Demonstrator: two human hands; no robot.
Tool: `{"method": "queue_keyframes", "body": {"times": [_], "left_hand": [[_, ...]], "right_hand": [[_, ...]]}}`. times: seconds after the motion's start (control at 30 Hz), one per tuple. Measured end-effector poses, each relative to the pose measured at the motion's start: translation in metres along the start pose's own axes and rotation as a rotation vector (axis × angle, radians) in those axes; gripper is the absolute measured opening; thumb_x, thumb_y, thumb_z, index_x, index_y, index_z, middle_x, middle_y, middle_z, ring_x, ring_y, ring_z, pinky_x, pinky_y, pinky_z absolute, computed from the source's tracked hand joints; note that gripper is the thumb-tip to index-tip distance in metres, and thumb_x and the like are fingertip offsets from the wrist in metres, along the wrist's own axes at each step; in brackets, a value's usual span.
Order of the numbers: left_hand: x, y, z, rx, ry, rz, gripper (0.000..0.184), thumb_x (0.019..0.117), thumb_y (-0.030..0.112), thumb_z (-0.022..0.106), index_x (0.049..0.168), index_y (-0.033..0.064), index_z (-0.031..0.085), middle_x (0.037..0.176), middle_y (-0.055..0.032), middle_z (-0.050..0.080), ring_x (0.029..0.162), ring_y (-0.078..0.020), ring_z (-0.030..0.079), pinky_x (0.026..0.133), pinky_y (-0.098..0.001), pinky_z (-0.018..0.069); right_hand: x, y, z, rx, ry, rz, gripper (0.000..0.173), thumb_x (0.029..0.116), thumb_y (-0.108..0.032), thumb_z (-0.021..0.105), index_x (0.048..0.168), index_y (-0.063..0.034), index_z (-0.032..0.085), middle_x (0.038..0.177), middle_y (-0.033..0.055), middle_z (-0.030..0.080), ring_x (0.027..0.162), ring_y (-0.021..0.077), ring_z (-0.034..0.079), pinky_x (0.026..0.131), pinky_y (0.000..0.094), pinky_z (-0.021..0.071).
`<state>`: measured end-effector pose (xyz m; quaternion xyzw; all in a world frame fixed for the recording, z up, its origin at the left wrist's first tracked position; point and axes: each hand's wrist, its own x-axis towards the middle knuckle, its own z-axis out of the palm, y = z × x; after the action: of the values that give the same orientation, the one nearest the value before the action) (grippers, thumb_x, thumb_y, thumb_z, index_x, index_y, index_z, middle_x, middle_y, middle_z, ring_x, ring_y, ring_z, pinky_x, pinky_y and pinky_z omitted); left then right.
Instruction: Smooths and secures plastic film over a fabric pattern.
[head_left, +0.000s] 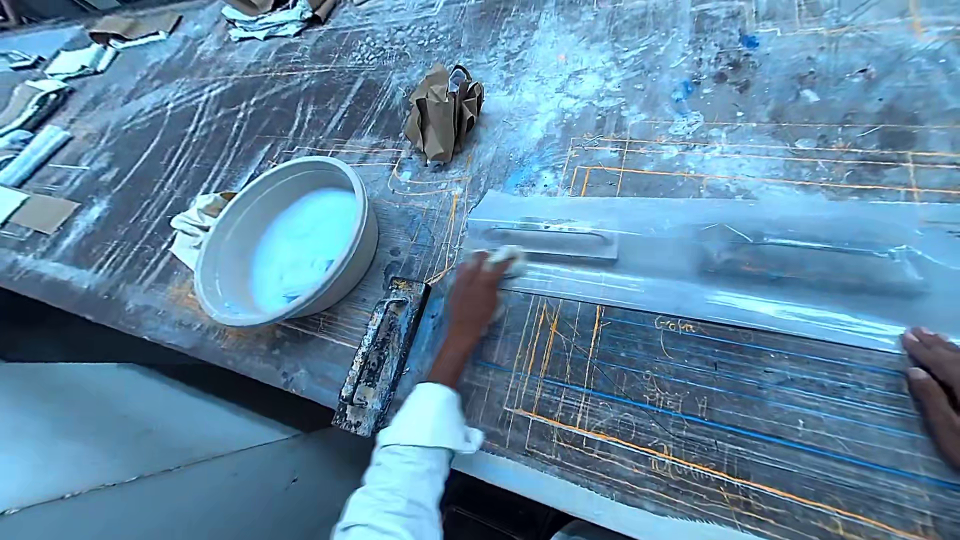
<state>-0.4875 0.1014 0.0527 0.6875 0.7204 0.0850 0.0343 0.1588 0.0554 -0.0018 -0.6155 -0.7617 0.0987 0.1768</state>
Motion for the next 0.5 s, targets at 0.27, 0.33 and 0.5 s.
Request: {"method": "queue_keyframes", "body": {"times": [0.27,0.33,0.5], "left_hand": [[0.039,0.039,-0.048,-0.109,0.362,0.013,0.035,0.0990,0.006,0.056,0.129,0.0159,0.072,0.135,-0.0279,0.059,0.113,-0.0460,0.064,0.088,-0.0574,0.0562],[0.038,0.015,-0.021,-0.072,0.263,-0.006,0.038,0.1011,0.007,0.055,0.136,0.0154,0.067,0.139,-0.0284,0.057,0.118,-0.0486,0.062,0.091,-0.0603,0.0549],[0.024,-0.018,-0.041,-0.092,0.229,-0.368,0.037,0.1035,0.010,0.049,0.137,0.0090,0.065,0.142,-0.0330,0.051,0.122,-0.0507,0.058,0.099,-0.0636,0.0495]], "right_hand": [[-0.002,0.003,0.000,0.009,0.004,-0.014,0.060,0.1086,-0.039,0.029,0.148,-0.0004,0.052,0.155,0.0209,0.048,0.148,0.0383,0.040,0.124,0.0561,0.0251],[-0.005,0.003,-0.001,0.019,-0.023,-0.012,0.058,0.1093,-0.035,0.029,0.149,0.0018,0.049,0.157,0.0209,0.045,0.150,0.0388,0.036,0.125,0.0564,0.0229],[-0.007,0.004,0.002,0.006,0.002,-0.011,0.059,0.1088,-0.038,0.030,0.148,-0.0005,0.052,0.155,0.0206,0.048,0.148,0.0383,0.040,0.124,0.0569,0.0254]]}}
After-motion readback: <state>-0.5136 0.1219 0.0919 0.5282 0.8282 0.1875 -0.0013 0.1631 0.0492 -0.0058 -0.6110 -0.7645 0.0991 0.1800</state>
